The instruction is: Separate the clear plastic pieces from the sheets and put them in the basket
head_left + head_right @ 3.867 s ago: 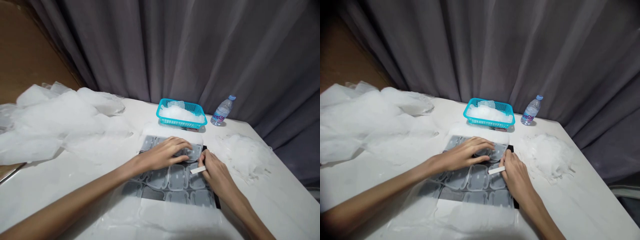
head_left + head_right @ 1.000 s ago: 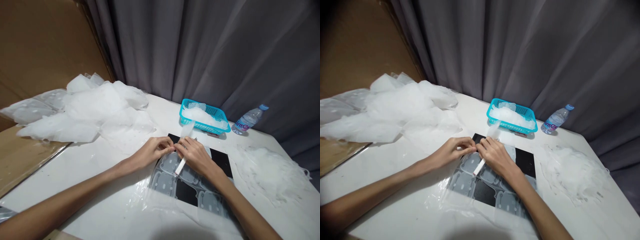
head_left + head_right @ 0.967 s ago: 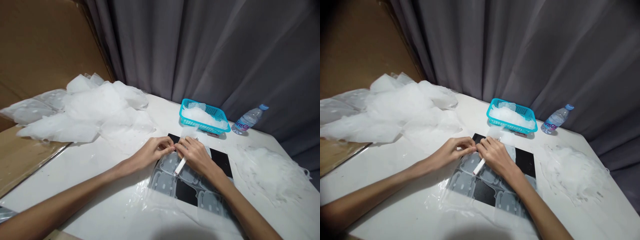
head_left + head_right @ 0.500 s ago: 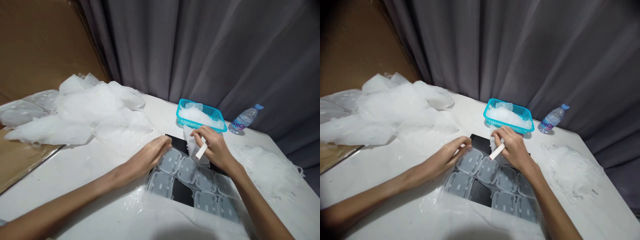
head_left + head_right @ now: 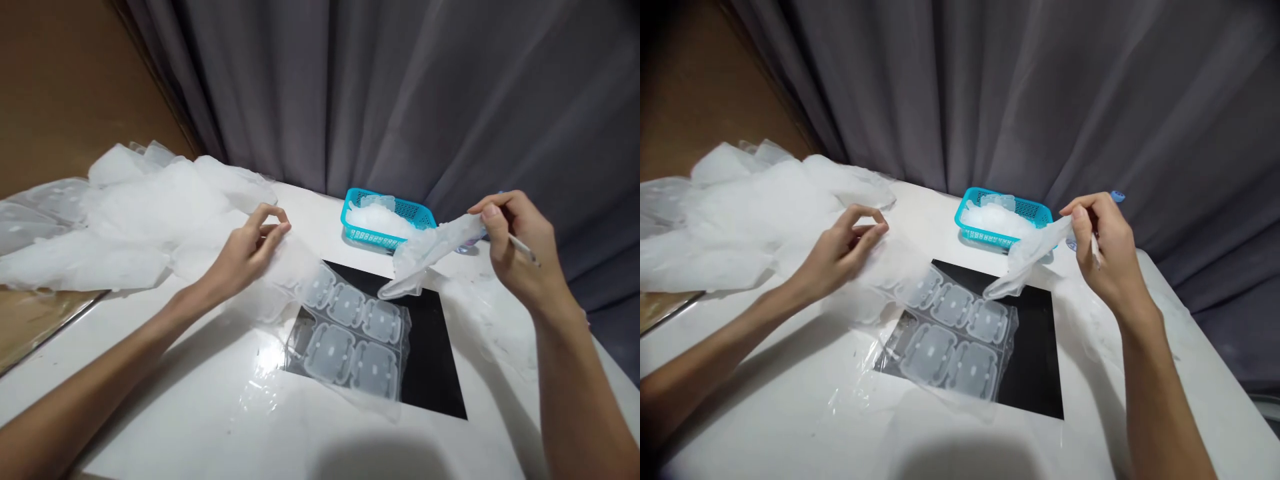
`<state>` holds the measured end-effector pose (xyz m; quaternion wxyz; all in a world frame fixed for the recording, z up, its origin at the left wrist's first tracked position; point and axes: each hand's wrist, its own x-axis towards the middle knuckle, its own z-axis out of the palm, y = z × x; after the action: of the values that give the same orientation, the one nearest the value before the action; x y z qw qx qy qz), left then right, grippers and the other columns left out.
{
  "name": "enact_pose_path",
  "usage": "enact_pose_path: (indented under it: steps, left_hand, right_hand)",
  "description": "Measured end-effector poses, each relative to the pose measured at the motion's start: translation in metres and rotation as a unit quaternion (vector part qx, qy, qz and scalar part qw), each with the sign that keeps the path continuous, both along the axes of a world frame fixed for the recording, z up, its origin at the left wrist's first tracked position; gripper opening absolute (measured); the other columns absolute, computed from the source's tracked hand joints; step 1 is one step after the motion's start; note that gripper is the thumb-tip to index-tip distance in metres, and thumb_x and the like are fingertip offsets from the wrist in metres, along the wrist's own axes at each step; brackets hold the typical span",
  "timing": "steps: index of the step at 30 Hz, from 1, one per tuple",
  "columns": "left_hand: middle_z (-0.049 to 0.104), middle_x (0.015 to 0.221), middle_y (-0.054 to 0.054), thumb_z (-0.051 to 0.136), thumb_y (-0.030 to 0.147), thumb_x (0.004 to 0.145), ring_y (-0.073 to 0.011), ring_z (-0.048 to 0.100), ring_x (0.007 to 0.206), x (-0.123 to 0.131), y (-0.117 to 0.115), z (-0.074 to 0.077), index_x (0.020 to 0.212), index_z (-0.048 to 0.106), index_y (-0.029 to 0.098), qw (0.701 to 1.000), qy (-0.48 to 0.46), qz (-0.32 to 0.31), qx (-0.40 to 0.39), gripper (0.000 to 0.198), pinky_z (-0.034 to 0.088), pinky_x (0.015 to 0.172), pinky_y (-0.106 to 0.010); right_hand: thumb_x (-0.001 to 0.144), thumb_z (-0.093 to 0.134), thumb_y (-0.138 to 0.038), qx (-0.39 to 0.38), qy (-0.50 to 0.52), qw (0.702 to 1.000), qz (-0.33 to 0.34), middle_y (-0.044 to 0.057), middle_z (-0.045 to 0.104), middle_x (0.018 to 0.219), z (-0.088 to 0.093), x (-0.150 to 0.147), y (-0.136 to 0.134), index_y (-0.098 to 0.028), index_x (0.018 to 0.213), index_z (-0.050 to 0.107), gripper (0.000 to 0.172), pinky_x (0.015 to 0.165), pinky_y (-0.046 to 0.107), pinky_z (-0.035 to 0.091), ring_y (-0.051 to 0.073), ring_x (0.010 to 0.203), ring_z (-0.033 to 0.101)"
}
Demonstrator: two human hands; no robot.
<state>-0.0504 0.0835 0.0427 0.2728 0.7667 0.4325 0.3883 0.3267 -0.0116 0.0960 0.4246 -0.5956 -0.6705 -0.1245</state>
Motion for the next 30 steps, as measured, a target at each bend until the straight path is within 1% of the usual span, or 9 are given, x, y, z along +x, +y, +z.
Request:
enact_pose_path:
  steps: [5,9,13,17,19,20,23,27,30]
  left_hand:
    - [0.046,0.06,0.008,0.063,0.049,0.1,-0.0089,0.034,0.047,-0.018,0.02,0.0,0.102,0.052,0.027,0.996,-0.028,0.083,0.007,0.024,0.026,0.044,-0.019]
    - [0.036,0.055,0.009,0.066,0.06,0.096,-0.0091,0.029,0.044,-0.037,0.035,0.004,0.101,0.057,0.029,0.992,-0.067,0.088,-0.057,0.032,0.022,0.038,-0.019]
    - [0.047,0.064,0.005,0.071,0.058,0.094,-0.0085,0.04,0.053,-0.042,0.04,0.015,0.096,0.063,0.024,0.987,-0.083,0.022,-0.133,0.035,0.029,0.041,-0.016]
    - [0.06,0.075,0.003,0.067,0.048,0.1,-0.011,0.059,0.067,-0.008,0.008,0.009,0.094,0.057,0.021,0.972,-0.117,-0.086,-0.186,0.029,0.045,0.052,-0.016]
    - [0.07,0.078,-0.001,0.058,0.052,0.104,-0.019,0.071,0.074,0.017,-0.018,-0.004,0.103,0.053,0.023,0.955,-0.108,-0.159,-0.225,0.029,0.058,0.062,-0.027]
    - [0.075,0.091,-0.006,0.054,0.052,0.106,-0.0229,0.075,0.086,0.028,-0.03,-0.012,0.107,0.051,0.023,0.923,-0.091,-0.253,-0.274,0.028,0.063,0.075,-0.035]
    - [0.075,0.118,-0.01,0.049,0.046,0.109,-0.0254,0.072,0.111,0.046,-0.052,-0.031,0.114,0.056,0.024,0.911,0.019,-0.342,-0.231,0.024,0.058,0.099,-0.042]
    - [0.065,0.137,-0.008,0.051,0.045,0.109,-0.0264,0.062,0.126,0.036,-0.04,-0.041,0.132,0.059,0.028,0.945,0.125,-0.295,-0.072,0.03,0.049,0.11,-0.043]
    - [0.057,0.147,-0.009,0.06,0.052,0.104,-0.0303,0.051,0.138,0.024,-0.019,-0.046,0.143,0.053,0.029,0.955,0.169,-0.242,0.022,0.046,0.039,0.119,-0.048]
  right_hand:
    - [0.1,0.047,-0.03,0.062,-0.018,0.996,-0.053,0.006,0.063,0.086,0.013,0.026,-0.009,-0.02,0.092,0.065,0.022,0.072,0.035,0.045,0.018,0.076,0.059]
    - [0.098,0.047,-0.028,0.112,-0.02,0.988,-0.109,0.007,0.062,0.083,0.026,0.046,-0.023,-0.021,0.086,0.063,0.021,0.074,0.039,0.044,0.021,0.079,0.062]
    - [0.099,0.049,-0.03,0.127,-0.011,0.985,-0.113,0.007,0.063,0.084,0.029,0.057,-0.031,-0.021,0.089,0.066,0.022,0.067,0.038,0.041,0.019,0.071,0.057]
    - [0.098,0.05,-0.027,0.094,0.011,0.992,-0.081,0.005,0.063,0.083,0.03,0.047,-0.027,-0.02,0.092,0.067,0.019,0.066,0.034,0.04,0.017,0.07,0.055]
    - [0.097,0.05,-0.026,0.028,0.024,0.998,-0.055,0.004,0.064,0.082,0.026,0.039,-0.022,-0.019,0.094,0.067,0.019,0.065,0.032,0.04,0.016,0.07,0.055]
    - [0.098,0.049,-0.027,-0.028,0.026,0.999,-0.036,0.004,0.065,0.082,0.023,0.035,-0.018,-0.019,0.094,0.067,0.019,0.065,0.031,0.041,0.017,0.071,0.056]
    - [0.101,0.045,-0.031,-0.267,-0.005,0.963,0.035,0.006,0.071,0.091,0.003,0.023,-0.006,-0.02,0.096,0.064,0.022,0.072,0.03,0.047,0.021,0.08,0.063]
    - [0.101,0.056,-0.046,-0.516,-0.107,0.85,0.004,0.017,0.075,0.114,-0.037,-0.002,0.01,-0.016,0.12,0.06,0.035,0.081,0.033,0.052,0.029,0.099,0.071]
    - [0.093,0.07,-0.057,-0.572,-0.171,0.801,-0.035,0.026,0.073,0.123,-0.058,-0.022,0.019,-0.008,0.133,0.056,0.064,0.084,0.036,0.051,0.037,0.111,0.072]
